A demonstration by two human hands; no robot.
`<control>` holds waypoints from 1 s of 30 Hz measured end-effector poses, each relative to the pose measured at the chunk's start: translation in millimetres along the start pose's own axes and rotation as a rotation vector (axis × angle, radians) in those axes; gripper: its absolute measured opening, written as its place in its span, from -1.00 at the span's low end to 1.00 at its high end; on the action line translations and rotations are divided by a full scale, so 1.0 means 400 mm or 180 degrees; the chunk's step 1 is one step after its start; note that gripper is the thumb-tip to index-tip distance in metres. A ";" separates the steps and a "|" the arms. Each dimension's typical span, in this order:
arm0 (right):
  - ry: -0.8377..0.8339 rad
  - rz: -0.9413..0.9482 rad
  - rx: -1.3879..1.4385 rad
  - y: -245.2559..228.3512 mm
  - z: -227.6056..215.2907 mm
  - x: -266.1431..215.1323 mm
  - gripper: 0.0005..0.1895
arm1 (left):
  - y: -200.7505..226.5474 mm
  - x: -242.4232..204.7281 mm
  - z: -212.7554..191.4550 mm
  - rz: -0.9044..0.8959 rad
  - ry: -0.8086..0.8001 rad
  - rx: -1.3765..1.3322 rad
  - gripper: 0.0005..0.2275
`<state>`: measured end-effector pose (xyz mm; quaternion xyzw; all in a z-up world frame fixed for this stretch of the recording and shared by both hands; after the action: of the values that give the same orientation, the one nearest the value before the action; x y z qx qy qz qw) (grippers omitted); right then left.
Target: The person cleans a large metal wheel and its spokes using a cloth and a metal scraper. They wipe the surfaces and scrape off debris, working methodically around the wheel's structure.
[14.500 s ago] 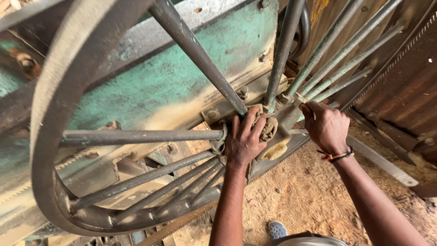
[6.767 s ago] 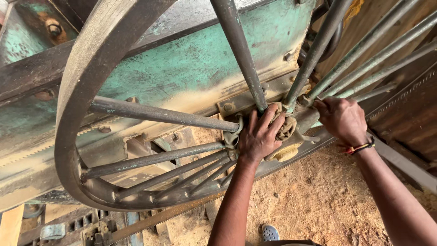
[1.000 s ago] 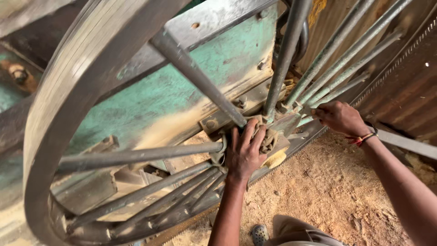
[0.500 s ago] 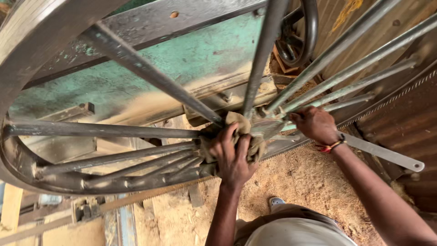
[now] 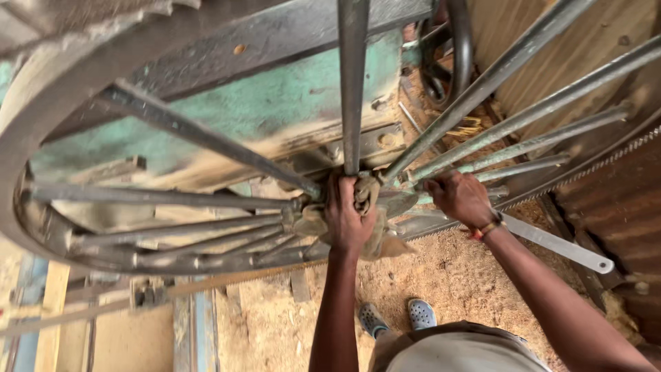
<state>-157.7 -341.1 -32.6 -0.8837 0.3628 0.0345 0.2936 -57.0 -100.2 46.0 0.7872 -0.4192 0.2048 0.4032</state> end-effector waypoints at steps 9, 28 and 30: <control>0.0214 -0.0147 -0.0584 -0.001 -0.046 -0.035 -0.66 | 0.000 -0.009 -0.006 0.0206 -0.0006 0.0173 -0.51; 0.0372 -0.0604 -0.0804 0.042 0.010 0.050 -0.62 | 0.003 0.001 0.005 0.0251 0.0005 0.0197 -0.47; 0.0313 -0.0670 -0.0777 0.043 0.003 0.048 -0.64 | -0.002 -0.002 0.000 0.0167 -0.0088 0.0060 -0.49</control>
<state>-154.7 -362.0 -47.2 -0.9466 0.2753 0.0041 0.1680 -56.8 -99.5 45.1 0.7825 -0.4433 0.2084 0.3845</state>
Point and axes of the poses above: each hand's wrist, its own x-axis towards the middle knuckle, its own z-axis out of the palm, y = z × x, the point moved 3 cm from there along x, towards the middle knuckle, and after that the axes turned 15 degrees about z, right-handed, at the moved point
